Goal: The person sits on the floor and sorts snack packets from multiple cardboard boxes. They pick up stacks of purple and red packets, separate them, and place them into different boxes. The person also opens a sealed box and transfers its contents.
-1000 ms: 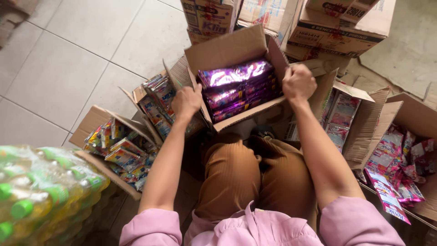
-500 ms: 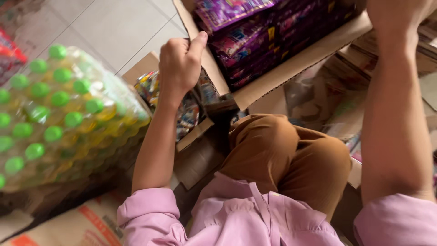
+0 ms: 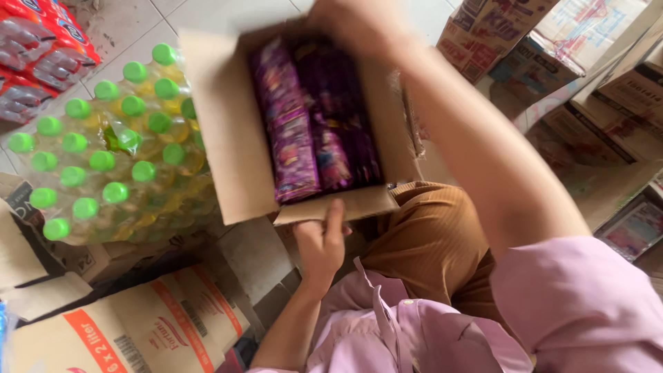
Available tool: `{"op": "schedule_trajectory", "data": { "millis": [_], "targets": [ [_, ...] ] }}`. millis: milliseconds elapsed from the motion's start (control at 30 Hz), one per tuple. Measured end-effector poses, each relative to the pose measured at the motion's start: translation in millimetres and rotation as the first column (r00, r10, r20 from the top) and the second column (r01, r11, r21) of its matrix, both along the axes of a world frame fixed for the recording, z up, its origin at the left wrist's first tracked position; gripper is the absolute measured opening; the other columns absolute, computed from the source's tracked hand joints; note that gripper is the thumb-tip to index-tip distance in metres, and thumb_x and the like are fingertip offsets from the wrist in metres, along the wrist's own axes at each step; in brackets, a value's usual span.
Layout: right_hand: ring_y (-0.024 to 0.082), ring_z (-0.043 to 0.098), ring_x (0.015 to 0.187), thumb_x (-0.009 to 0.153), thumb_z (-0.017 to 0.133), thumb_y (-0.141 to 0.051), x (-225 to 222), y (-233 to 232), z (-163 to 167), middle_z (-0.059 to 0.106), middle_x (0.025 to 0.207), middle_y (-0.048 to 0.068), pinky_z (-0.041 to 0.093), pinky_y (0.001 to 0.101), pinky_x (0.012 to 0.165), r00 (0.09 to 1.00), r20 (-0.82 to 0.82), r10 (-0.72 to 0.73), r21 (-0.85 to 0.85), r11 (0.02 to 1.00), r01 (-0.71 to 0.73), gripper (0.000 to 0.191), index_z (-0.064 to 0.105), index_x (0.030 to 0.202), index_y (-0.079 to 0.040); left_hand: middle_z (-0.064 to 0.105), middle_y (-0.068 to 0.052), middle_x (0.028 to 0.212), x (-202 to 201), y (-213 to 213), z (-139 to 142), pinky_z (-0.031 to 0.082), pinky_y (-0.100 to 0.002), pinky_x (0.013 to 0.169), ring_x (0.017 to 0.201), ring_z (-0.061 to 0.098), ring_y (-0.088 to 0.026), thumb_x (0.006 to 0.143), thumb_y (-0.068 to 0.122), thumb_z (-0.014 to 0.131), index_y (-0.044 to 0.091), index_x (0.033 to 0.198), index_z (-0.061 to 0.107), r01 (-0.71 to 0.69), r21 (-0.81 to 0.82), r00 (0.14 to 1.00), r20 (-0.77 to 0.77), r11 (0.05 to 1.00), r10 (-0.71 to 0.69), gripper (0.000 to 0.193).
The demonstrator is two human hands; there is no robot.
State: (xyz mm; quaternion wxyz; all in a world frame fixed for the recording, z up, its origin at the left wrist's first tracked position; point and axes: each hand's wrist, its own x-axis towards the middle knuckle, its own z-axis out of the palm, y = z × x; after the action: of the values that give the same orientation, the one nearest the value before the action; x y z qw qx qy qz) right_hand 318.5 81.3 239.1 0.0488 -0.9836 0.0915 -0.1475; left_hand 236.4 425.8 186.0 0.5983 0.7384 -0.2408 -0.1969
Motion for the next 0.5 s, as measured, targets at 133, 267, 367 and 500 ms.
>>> {"op": "schedule_trajectory", "data": {
  "millis": [133, 267, 367, 500],
  "targets": [
    [0.025, 0.07, 0.081, 0.1, 0.06, -0.027, 79, 83, -7, 0.07, 0.079, 0.004, 0.043, 0.0617, 0.091, 0.996, -0.05, 0.069, 0.129, 0.99, -0.062, 0.018, 0.073, 0.093, -0.015, 0.068, -0.007, 0.054, 15, 13, -19, 0.041, -0.026, 0.049, 0.046, 0.054, -0.008, 0.103, 0.032, 0.056, -0.001, 0.073, 0.077, -0.074, 0.051, 0.994, -0.079, 0.996, 0.078, 0.049],
    [0.023, 0.071, 0.093, 0.111, 0.054, -0.022, 80, 117, -7, 0.072, 0.091, 0.003, 0.043, 0.0621, 0.103, 0.967, -0.25, -0.035, 0.012, 0.999, 0.039, 0.021, 0.072, 0.103, -0.016, 0.075, -0.009, 0.069, 17, 21, -16, 0.034, -0.026, 0.049, 0.051, 0.048, -0.006, 0.108, 0.033, 0.05, -0.003, 0.081, 0.081, -0.056, 0.024, 0.97, -0.237, 0.998, 0.06, 0.055],
    [0.028, 0.065, 0.109, 0.084, 0.07, -0.027, 57, 116, -5, 0.073, 0.105, 0.003, 0.034, 0.0814, 0.099, 0.996, 0.085, 0.034, -0.052, 0.998, -0.029, 0.022, 0.075, 0.103, -0.019, 0.082, -0.003, 0.099, 20, 20, 0, 0.045, -0.022, 0.055, 0.071, 0.071, -0.008, 0.109, 0.035, 0.04, 0.0, 0.091, 0.079, 0.037, -0.072, 0.978, -0.201, 0.997, -0.05, 0.056],
    [0.027, 0.064, 0.116, 0.085, 0.074, -0.02, 13, 99, -9, 0.068, 0.121, 0.007, 0.047, 0.0611, 0.096, 0.982, 0.189, 0.027, 0.209, 0.976, -0.067, 0.017, 0.075, 0.101, -0.013, 0.078, -0.009, 0.112, 10, 9, 28, 0.054, -0.023, 0.068, 0.099, 0.073, -0.014, 0.109, 0.031, 0.043, 0.0, 0.113, 0.074, 0.171, -0.16, 0.975, -0.117, 0.972, -0.191, 0.044]
  ]
}}
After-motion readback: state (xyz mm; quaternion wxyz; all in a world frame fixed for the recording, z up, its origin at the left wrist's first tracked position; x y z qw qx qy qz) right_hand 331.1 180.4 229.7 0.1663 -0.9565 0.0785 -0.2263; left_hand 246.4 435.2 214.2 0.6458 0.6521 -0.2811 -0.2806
